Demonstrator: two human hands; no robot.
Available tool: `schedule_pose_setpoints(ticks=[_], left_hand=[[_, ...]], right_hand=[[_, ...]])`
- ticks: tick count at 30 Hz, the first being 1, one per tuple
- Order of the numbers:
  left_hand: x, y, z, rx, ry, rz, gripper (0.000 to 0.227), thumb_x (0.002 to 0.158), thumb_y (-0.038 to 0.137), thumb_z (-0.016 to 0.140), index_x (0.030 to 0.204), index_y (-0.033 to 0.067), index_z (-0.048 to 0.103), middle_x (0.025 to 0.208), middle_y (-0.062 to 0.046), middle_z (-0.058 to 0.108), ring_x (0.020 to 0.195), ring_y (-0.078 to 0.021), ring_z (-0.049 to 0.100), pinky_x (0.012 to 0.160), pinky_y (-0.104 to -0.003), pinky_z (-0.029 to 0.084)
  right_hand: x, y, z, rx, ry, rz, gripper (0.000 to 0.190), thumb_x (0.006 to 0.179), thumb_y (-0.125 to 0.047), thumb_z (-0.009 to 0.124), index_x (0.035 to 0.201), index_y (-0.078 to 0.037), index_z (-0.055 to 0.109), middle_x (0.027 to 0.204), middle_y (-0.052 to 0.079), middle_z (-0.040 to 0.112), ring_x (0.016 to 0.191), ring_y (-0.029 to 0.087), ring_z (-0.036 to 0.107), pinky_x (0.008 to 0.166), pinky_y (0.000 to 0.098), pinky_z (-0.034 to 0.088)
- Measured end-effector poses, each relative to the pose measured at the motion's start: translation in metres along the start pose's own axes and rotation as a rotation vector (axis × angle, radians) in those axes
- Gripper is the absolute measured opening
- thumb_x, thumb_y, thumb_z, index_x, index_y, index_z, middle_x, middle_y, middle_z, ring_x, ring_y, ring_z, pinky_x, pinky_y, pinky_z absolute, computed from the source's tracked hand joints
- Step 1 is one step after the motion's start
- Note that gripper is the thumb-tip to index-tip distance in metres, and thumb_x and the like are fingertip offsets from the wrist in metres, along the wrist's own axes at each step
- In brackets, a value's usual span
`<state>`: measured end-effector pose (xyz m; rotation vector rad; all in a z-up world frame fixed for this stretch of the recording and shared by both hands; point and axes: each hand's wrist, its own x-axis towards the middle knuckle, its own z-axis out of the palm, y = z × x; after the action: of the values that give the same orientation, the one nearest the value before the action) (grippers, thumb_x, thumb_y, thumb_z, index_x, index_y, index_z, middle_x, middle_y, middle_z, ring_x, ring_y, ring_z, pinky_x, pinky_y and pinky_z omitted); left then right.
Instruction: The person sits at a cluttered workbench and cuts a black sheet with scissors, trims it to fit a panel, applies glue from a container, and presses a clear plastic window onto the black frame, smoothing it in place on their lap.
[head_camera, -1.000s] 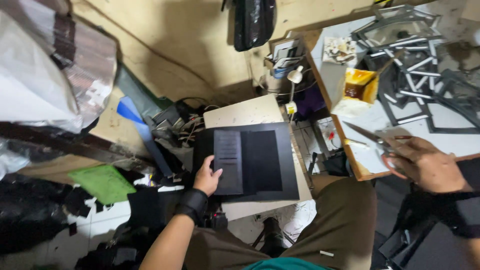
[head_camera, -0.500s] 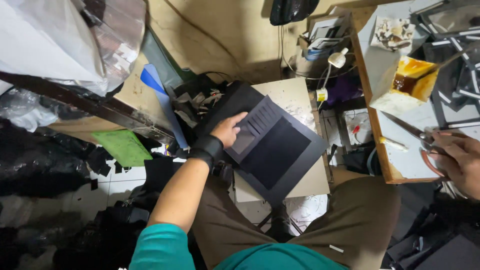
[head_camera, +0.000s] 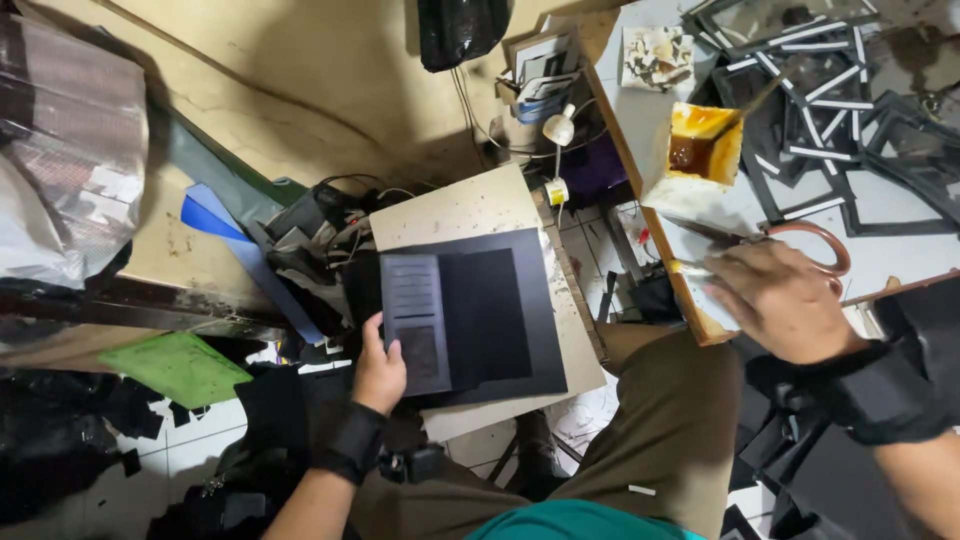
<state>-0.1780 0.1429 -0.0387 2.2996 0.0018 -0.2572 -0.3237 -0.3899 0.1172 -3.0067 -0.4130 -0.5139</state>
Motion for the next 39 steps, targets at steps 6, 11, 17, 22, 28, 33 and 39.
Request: schedule_pose_setpoints(ticks=[6,11,17,22,28,33,39], left_hand=[[0.002,-0.031,0.004,0.093,0.038,0.014,0.058,0.093,0.016,0.055,0.149,0.0173,0.039,0.109,-0.02,0.072,0.098,-0.0433,0.069,0.088,-0.048,0.051],[0.012,-0.017,-0.002,0.288,-0.061,-0.007,0.067,0.088,0.028,0.065,0.147,0.0107,0.038,0.13,-0.024,0.066,0.114,-0.0465,0.065,0.098,-0.051,0.05],[0.006,0.058,0.001,0.735,0.065,0.198,0.061,0.077,0.042,0.08,0.122,0.011,0.054,0.113,-0.019,0.058,0.104,-0.045,0.06,0.087,-0.054,0.054],[0.003,0.109,0.041,0.546,-0.266,0.453,0.054,0.082,0.026,0.08,0.132,0.0222,0.059,0.112,-0.014,0.054,0.095,-0.0391,0.06,0.082,-0.051,0.054],[0.002,0.131,0.077,0.713,-0.609,0.738,0.058,0.096,0.019,0.065,0.15,0.0291,0.05,0.133,-0.02,0.041,0.099,-0.0414,0.05,0.072,-0.056,0.054],[0.001,0.134,0.077,0.729,-0.64,0.717,0.052,0.1,0.018,0.062,0.15,0.0243,0.051,0.118,-0.018,0.041,0.097,-0.041,0.046,0.065,-0.056,0.055],[0.006,0.108,0.091,0.685,-0.535,0.759,0.017,0.094,0.018,0.069,0.102,0.0086,0.057,0.106,-0.016,0.047,0.093,-0.0397,0.051,0.06,-0.057,0.055]], right_hand=[[-0.002,0.004,0.033,-0.086,-0.147,0.144,0.025,0.098,-0.028,0.058,0.116,-0.013,0.065,0.095,0.012,0.067,0.101,0.032,0.063,0.092,0.0396,0.049],[0.031,0.007,-0.036,0.18,0.058,0.238,0.026,0.101,-0.013,0.058,0.125,-0.012,0.068,0.105,0.011,0.068,0.092,0.031,0.066,0.085,0.0409,0.05],[0.095,0.045,-0.056,0.213,0.144,0.25,0.016,0.099,-0.011,0.069,0.115,-0.006,0.071,0.102,0.011,0.07,0.089,0.028,0.064,0.083,0.0402,0.051],[0.13,0.067,-0.022,0.202,-0.031,0.247,0.015,0.097,-0.011,0.069,0.11,-0.005,0.073,0.105,0.016,0.075,0.092,0.031,0.072,0.087,0.0463,0.058],[0.14,0.081,0.006,-0.135,-0.204,0.149,0.03,0.108,0.002,0.044,0.117,-0.014,0.067,0.06,0.002,0.063,0.036,0.013,0.056,0.058,0.0275,0.064],[0.119,0.126,0.083,-0.594,0.164,-0.006,0.039,0.095,0.003,0.046,0.095,-0.016,0.08,0.037,-0.007,0.03,0.027,0.007,0.034,0.024,0.0218,0.026],[0.153,0.097,0.07,-0.72,-0.437,0.684,0.025,0.1,-0.035,0.07,0.079,-0.021,0.076,0.055,-0.008,0.059,0.05,0.003,0.057,0.046,0.0161,0.047]])
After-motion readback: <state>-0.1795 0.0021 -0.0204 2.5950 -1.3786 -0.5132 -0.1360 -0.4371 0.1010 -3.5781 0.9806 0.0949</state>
